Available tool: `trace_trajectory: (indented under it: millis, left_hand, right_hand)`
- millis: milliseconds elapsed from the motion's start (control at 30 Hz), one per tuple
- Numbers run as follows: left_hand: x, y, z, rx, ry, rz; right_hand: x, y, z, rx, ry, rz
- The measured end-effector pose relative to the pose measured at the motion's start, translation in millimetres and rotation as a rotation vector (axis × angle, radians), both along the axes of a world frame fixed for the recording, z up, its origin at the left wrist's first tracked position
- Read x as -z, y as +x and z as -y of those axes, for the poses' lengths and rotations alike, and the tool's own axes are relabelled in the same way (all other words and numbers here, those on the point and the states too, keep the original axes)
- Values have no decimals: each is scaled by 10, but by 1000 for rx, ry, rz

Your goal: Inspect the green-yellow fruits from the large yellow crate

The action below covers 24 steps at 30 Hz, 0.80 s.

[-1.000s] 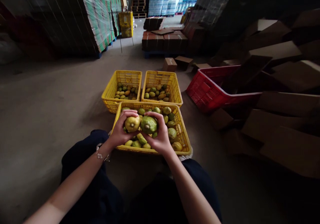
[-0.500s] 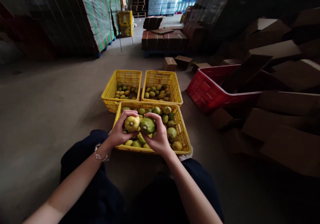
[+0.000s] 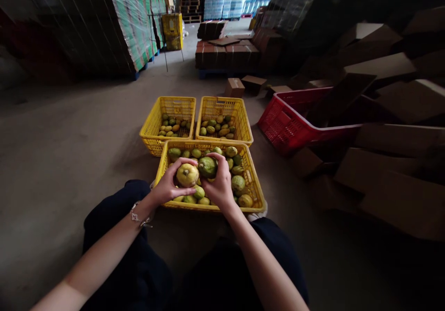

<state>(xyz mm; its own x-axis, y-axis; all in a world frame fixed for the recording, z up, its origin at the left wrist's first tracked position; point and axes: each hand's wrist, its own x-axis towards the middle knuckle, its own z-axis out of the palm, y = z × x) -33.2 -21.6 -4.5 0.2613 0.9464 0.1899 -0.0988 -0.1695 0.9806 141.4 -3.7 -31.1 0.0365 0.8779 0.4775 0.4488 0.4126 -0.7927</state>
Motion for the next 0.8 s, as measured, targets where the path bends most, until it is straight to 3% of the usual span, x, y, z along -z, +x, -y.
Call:
trace_trajectory:
  millis: [200, 333, 467, 667, 800]
  left_hand:
    - [-70, 38, 26, -15, -173, 162]
    - [-70, 55, 21, -117, -304, 371]
    - [-53, 37, -29, -233, -494, 597]
    - [-136, -11, -129, -169, -739, 801]
    - [-155, 9, -151, -175, -795, 793]
  right_hand:
    - [22, -20, -14, 13, 10, -1]
    - [-33, -69, 3, -69, -23, -236]
    - [-124, -63, 32, -134, -232, -546]
    - [-273, -51, 38, -262, -541, -935]
    - [-322, -92, 15, -273, -681, -1120]
